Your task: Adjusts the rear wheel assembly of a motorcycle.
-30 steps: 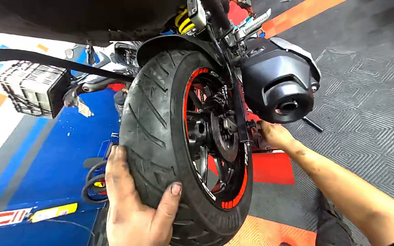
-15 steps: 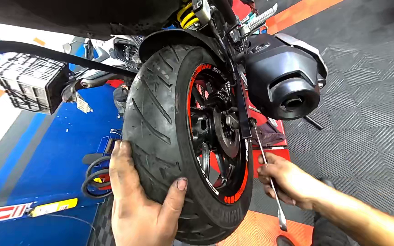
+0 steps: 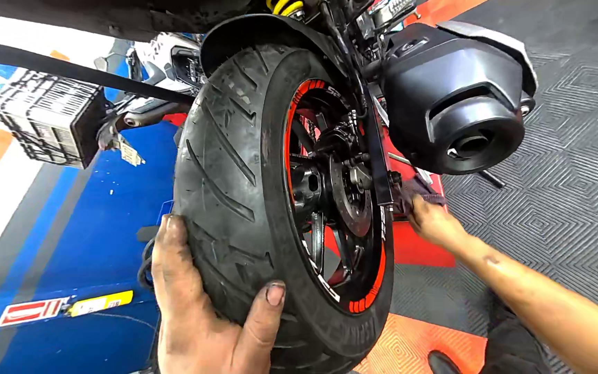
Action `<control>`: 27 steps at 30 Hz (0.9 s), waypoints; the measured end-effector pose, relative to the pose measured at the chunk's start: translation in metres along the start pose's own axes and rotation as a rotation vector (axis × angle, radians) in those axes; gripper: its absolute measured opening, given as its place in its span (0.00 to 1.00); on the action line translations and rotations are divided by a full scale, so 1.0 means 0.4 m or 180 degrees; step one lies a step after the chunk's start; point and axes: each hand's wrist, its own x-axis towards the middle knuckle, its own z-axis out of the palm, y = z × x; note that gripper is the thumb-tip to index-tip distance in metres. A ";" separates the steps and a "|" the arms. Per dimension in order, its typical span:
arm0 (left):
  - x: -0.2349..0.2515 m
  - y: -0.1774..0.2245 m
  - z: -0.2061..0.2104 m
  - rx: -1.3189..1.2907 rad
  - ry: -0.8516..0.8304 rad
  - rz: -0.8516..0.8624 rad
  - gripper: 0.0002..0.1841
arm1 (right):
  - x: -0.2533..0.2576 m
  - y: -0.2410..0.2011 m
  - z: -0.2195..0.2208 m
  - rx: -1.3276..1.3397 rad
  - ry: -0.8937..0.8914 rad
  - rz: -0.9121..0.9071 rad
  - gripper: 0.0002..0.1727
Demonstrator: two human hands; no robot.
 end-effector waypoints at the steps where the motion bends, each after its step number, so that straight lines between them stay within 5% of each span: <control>1: 0.001 0.003 0.000 -0.0035 -0.0012 -0.0008 0.66 | 0.035 0.019 -0.005 -0.0081 0.0088 -0.0120 0.16; 7: 0.006 0.008 -0.001 -0.0003 -0.0036 0.0009 0.65 | 0.214 0.097 -0.078 -0.0524 0.0901 -0.0882 0.10; 9: 0.004 0.010 -0.002 0.0019 -0.0060 -0.0021 0.65 | 0.220 0.085 -0.077 -0.0444 0.0768 -0.0852 0.11; 14: 0.010 0.013 -0.005 0.0030 -0.0087 0.0037 0.65 | -0.027 -0.088 -0.117 0.0486 -0.0515 0.0184 0.20; 17: 0.006 0.010 0.000 0.0012 -0.0052 0.0074 0.65 | -0.184 -0.248 -0.252 0.2858 -0.1855 0.0967 0.14; 19: 0.005 0.013 -0.004 0.0067 -0.0063 0.0055 0.65 | -0.214 -0.272 -0.283 0.3815 -0.2094 0.1235 0.11; 24: 0.007 0.010 -0.002 0.0047 -0.0082 0.0090 0.65 | -0.281 -0.176 -0.089 0.2797 -0.1251 0.0704 0.11; 27: 0.006 0.011 -0.004 0.0027 -0.0101 0.0096 0.65 | -0.193 -0.089 -0.019 0.1687 -0.0572 0.0472 0.13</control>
